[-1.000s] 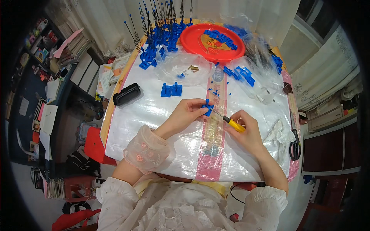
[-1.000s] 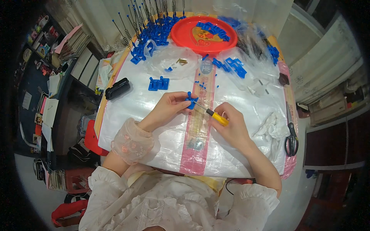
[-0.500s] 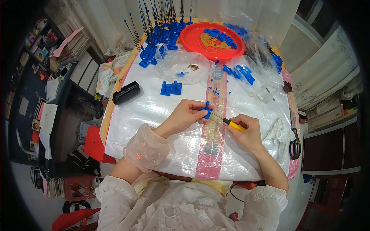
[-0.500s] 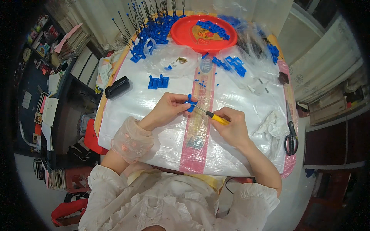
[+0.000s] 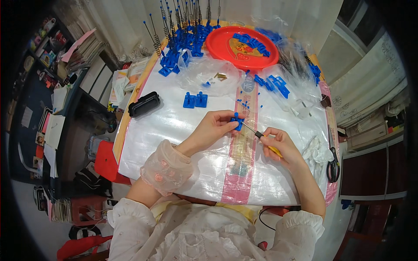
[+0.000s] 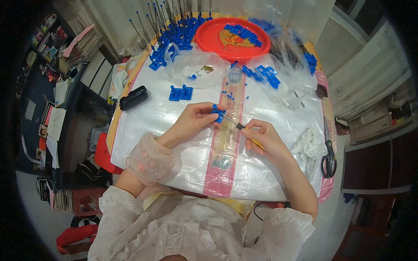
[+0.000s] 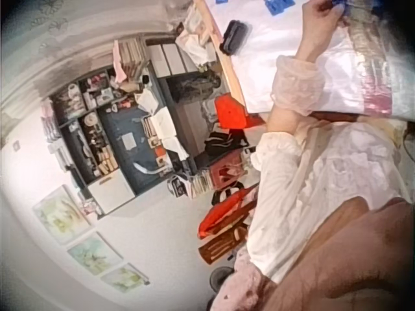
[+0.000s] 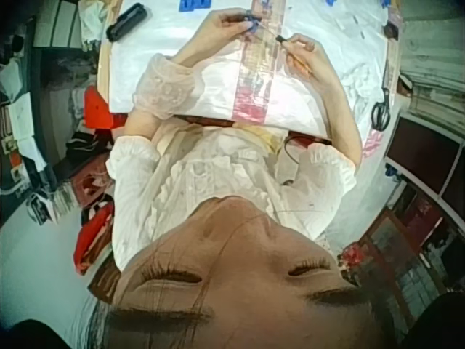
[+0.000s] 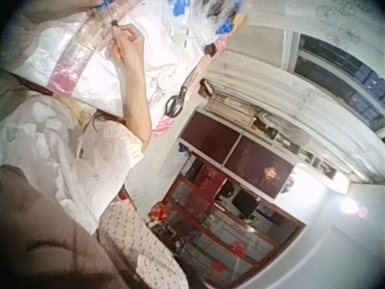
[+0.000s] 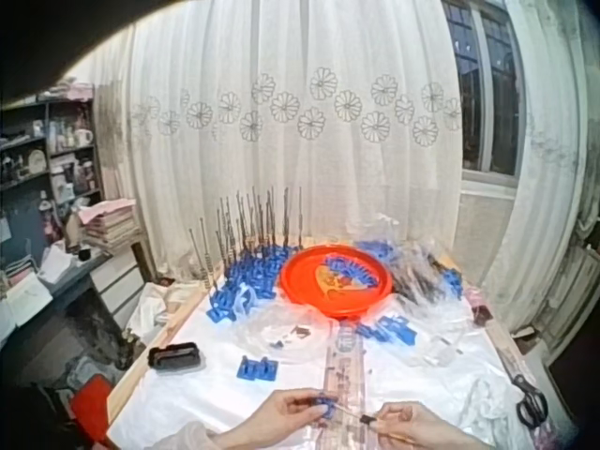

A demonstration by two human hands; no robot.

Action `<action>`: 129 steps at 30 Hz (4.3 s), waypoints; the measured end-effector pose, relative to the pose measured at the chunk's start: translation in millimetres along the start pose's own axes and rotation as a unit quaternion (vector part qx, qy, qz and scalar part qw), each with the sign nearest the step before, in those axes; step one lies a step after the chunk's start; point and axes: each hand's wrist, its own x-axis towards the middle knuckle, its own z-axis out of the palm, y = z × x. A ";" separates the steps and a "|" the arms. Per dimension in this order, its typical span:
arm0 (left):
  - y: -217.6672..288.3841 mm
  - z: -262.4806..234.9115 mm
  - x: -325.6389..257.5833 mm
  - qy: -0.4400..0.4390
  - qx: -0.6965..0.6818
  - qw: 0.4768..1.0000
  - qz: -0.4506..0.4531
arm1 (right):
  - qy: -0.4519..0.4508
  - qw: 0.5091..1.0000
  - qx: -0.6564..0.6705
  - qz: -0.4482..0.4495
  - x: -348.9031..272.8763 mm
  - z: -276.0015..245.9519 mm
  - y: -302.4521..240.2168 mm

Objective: Assembling blue plastic components using a screwdriver at a workstation.

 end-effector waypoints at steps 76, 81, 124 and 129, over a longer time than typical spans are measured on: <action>-0.5 -0.1 -1.9 0.099 -0.185 0.977 -0.047 | 0.257 0.703 -0.532 -0.396 -9.3 26.3 2.1; -0.2 1.1 1.3 0.063 -0.150 0.986 -0.041 | 0.246 0.713 -0.497 -0.430 -8.5 25.3 6.8; -6.2 3.2 -2.7 0.071 0.062 0.996 -0.003 | 0.198 0.825 -0.419 -0.322 -5.4 30.2 21.6; -2.6 7.1 -3.5 0.073 0.063 0.995 0.001 | 0.147 0.953 -0.215 -0.154 -3.3 27.3 19.3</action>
